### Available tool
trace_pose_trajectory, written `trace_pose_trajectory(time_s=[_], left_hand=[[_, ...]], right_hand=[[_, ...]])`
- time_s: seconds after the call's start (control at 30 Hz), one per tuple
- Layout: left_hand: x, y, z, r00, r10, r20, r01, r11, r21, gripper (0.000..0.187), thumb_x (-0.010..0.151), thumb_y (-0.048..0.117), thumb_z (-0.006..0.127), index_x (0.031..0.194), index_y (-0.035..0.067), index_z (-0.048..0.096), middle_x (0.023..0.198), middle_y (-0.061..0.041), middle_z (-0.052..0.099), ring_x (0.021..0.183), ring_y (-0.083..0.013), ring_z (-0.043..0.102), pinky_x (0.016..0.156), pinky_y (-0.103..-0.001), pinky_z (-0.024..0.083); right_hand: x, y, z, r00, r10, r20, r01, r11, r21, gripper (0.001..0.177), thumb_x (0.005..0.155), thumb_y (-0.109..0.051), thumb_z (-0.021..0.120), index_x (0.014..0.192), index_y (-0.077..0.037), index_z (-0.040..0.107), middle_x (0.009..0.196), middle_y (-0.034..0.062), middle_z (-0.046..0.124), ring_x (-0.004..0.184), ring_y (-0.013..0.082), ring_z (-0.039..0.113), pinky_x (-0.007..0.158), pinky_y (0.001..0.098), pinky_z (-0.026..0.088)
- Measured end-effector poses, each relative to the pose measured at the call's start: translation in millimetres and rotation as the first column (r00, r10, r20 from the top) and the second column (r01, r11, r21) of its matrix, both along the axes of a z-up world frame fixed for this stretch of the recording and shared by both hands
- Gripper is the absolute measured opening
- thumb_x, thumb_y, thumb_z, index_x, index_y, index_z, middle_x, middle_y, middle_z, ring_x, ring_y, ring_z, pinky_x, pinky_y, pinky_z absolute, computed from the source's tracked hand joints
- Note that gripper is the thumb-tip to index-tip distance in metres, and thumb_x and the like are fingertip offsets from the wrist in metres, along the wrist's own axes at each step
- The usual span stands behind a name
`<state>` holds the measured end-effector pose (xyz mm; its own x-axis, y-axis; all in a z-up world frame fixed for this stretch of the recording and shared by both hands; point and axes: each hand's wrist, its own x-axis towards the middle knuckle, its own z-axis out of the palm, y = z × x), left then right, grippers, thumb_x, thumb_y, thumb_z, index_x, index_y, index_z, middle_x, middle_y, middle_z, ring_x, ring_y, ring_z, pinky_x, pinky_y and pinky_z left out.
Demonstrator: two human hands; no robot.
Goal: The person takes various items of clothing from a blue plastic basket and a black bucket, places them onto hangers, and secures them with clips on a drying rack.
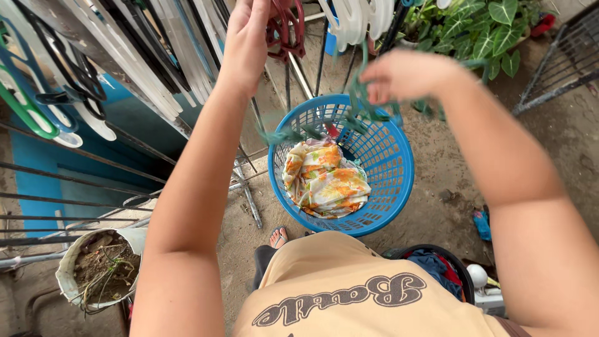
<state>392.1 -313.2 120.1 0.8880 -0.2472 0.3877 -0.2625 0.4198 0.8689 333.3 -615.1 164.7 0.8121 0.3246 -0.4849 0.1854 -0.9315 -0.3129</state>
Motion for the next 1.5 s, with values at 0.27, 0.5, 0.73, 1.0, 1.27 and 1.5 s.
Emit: trace_pose_trajectory(time_s=[0.27, 0.5, 0.73, 1.0, 1.27, 1.5], left_hand=[[10, -9, 1, 1.0, -0.008, 0.009, 0.008, 0.996, 0.085, 0.034, 0.109, 0.034, 0.053, 0.102, 0.004, 0.068, 0.09, 0.0, 0.069, 0.079, -0.0118, 0.062, 0.073, -0.031, 0.052], [12, -7, -12, 0.978, 0.09, 0.187, -0.15, 0.93, 0.337, 0.025, 0.107, 0.023, 0.056, 0.1, 0.0, 0.064, 0.08, -0.001, 0.066, 0.074, -0.0138, 0.061, 0.068, -0.035, 0.052], [-98, 7, -23, 0.701, 0.168, 0.693, -0.565, 0.723, 0.397, 0.045, 0.104, -0.007, 0.056, 0.145, -0.003, 0.038, 0.141, -0.026, 0.042, 0.128, -0.0439, 0.047, 0.114, -0.047, 0.042], [-157, -13, -106, 0.84, 0.165, 0.516, -0.469, 0.698, 0.54, 0.045, 0.098, -0.01, 0.063, 0.139, 0.001, 0.046, 0.137, -0.023, 0.047, 0.127, -0.0431, 0.052, 0.11, -0.047, 0.047], [-201, -66, -277, 0.952, 0.274, 0.134, -0.28, 0.606, 0.745, 0.033, 0.093, -0.006, 0.059, 0.124, 0.0, 0.052, 0.123, -0.022, 0.049, 0.106, -0.0404, 0.059, 0.091, -0.046, 0.052], [-223, -99, -341, 0.95, 0.232, -0.21, 0.076, 0.481, 0.874, 0.029, 0.093, 0.007, 0.064, 0.121, 0.003, 0.056, 0.124, -0.02, 0.051, 0.09, -0.0382, 0.067, 0.082, -0.049, 0.054]], right_hand=[[37, 57, 62, 0.997, 0.075, -0.032, -0.073, 0.994, 0.077, 0.045, 0.102, -0.016, 0.055, 0.144, -0.001, 0.053, 0.093, 0.0106, 0.077, 0.077, 0.0208, 0.076, 0.056, 0.0371, 0.049], [22, 74, 15, 0.985, 0.169, 0.046, -0.173, 0.981, 0.092, 0.036, 0.098, -0.009, 0.058, 0.133, 0.0, 0.062, 0.084, 0.0135, 0.076, 0.069, 0.0216, 0.074, 0.065, 0.036, 0.058], [-2, 69, -57, 0.7, 0.164, 0.695, -0.476, 0.832, 0.283, 0.038, 0.093, 0.01, 0.062, 0.128, -0.002, 0.071, 0.104, 0.0154, 0.07, 0.09, 0.027, 0.07, 0.076, 0.0387, 0.054], [-71, -9, -149, 0.294, -0.334, 0.895, -0.446, 0.78, 0.438, 0.018, 0.102, 0.006, 0.065, 0.118, -0.002, 0.066, 0.105, 0.0132, 0.066, 0.093, 0.0298, 0.068, 0.083, 0.0392, 0.056], [-103, -104, -422, 0.871, -0.449, 0.199, 0.352, 0.854, 0.385, 0.042, 0.084, -0.015, 0.074, 0.119, 0.0, 0.057, 0.105, 0.0202, 0.066, 0.098, 0.0357, 0.066, 0.084, 0.0452, 0.053], [-147, -116, -576, 0.99, -0.139, 0.015, 0.128, 0.947, 0.293, 0.077, 0.08, -0.035, 0.076, 0.143, -0.001, 0.05, 0.152, 0.0347, 0.031, 0.13, 0.0486, 0.047, 0.106, 0.0511, 0.043]])
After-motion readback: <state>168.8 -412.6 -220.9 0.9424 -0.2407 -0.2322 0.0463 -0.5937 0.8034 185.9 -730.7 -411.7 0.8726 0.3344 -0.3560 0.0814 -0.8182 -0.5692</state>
